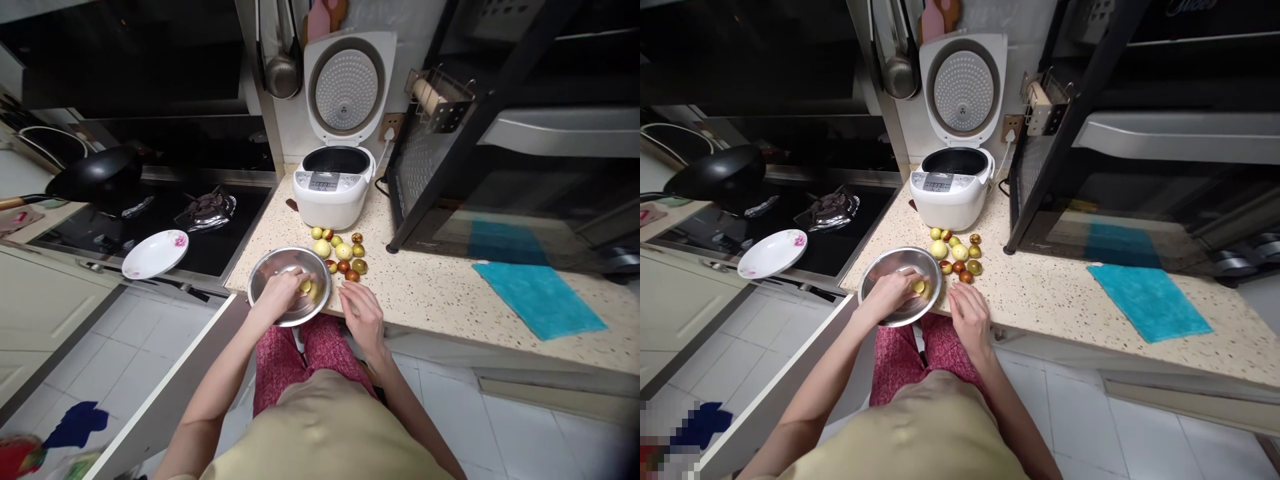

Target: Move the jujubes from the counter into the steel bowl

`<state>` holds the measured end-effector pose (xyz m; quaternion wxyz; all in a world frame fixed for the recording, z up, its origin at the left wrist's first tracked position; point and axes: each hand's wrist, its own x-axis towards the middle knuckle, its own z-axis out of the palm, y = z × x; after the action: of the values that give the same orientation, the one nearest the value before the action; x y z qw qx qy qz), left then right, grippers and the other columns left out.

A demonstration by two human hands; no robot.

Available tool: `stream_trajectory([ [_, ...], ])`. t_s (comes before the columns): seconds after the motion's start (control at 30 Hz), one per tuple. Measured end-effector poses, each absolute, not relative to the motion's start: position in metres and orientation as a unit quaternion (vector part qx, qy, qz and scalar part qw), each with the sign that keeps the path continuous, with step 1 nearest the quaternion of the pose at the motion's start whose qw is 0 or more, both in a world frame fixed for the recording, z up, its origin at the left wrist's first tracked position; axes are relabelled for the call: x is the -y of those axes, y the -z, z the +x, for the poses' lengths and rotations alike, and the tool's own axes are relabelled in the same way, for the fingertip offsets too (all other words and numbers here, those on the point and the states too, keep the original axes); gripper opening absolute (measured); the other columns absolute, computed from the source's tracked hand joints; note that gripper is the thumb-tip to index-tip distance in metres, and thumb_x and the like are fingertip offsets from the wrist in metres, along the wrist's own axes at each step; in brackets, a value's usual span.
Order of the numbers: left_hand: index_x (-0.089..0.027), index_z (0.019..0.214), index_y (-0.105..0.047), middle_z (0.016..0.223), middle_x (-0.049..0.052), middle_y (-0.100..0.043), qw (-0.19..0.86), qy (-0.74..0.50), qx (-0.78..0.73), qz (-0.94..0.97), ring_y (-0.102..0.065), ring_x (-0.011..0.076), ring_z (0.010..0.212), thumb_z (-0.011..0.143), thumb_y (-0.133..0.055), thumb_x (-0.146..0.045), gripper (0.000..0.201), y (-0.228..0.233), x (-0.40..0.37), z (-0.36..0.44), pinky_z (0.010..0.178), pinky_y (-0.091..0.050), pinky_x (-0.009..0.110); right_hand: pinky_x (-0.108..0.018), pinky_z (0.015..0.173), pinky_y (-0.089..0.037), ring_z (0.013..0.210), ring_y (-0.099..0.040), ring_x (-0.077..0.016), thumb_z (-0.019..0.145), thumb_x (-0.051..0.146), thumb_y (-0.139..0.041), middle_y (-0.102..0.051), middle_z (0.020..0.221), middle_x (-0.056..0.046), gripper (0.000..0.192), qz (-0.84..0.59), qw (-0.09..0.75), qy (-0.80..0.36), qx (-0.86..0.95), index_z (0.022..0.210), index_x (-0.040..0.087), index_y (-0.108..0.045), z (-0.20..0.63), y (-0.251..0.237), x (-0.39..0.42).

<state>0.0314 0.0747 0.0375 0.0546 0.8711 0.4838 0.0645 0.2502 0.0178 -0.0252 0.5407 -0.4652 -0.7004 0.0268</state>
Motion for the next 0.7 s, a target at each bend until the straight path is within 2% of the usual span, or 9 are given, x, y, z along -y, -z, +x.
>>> stream_trajectory([
  [0.17,-0.022,0.133,-0.066,0.127,0.011,-0.071,0.021,-0.087,-0.497,0.863,-0.076,0.0259,0.099,0.093,-0.074,-0.020,0.041,-0.043,-0.063,0.027,0.075,-0.060,0.031,-0.046,0.095,-0.057,0.108,-0.066,-0.0258,0.104,0.019,-0.053,-0.075,0.112,-0.013,0.027,-0.536,0.499,0.021,0.680,0.125,0.018,-0.071,0.260,0.036,-0.030],
  [0.33,-0.020,0.133,-0.064,0.129,0.010,-0.072,-0.018,-0.164,-0.515,0.841,-0.076,0.0262,0.101,0.101,-0.064,-0.031,0.034,-0.054,-0.035,0.021,0.080,-0.061,0.034,-0.044,0.089,-0.053,0.105,-0.060,-0.0288,0.105,0.031,-0.052,-0.069,0.108,-0.013,0.031,-0.610,0.434,0.049,0.661,0.130,0.019,-0.067,0.261,0.037,-0.037],
  [0.5,-0.022,0.132,-0.064,0.128,0.008,-0.073,-0.009,-0.232,-0.513,0.827,-0.076,0.0250,0.103,0.105,-0.057,-0.036,0.032,-0.054,-0.009,0.018,0.082,-0.062,0.034,-0.044,0.088,-0.051,0.107,-0.058,-0.0306,0.105,0.036,-0.053,-0.067,0.112,-0.015,0.030,-0.630,0.405,0.047,0.661,0.124,0.018,-0.067,0.259,0.036,-0.039],
  [0.7,-0.022,0.130,-0.065,0.123,0.007,-0.075,0.012,-0.270,-0.511,0.816,-0.076,0.0240,0.104,0.105,-0.059,-0.032,0.028,-0.048,0.002,0.020,0.084,-0.062,0.033,-0.043,0.089,-0.052,0.107,-0.061,-0.0298,0.104,0.030,-0.050,-0.069,0.114,-0.014,0.025,-0.617,0.419,0.023,0.665,0.122,0.019,-0.063,0.255,0.040,-0.039],
])
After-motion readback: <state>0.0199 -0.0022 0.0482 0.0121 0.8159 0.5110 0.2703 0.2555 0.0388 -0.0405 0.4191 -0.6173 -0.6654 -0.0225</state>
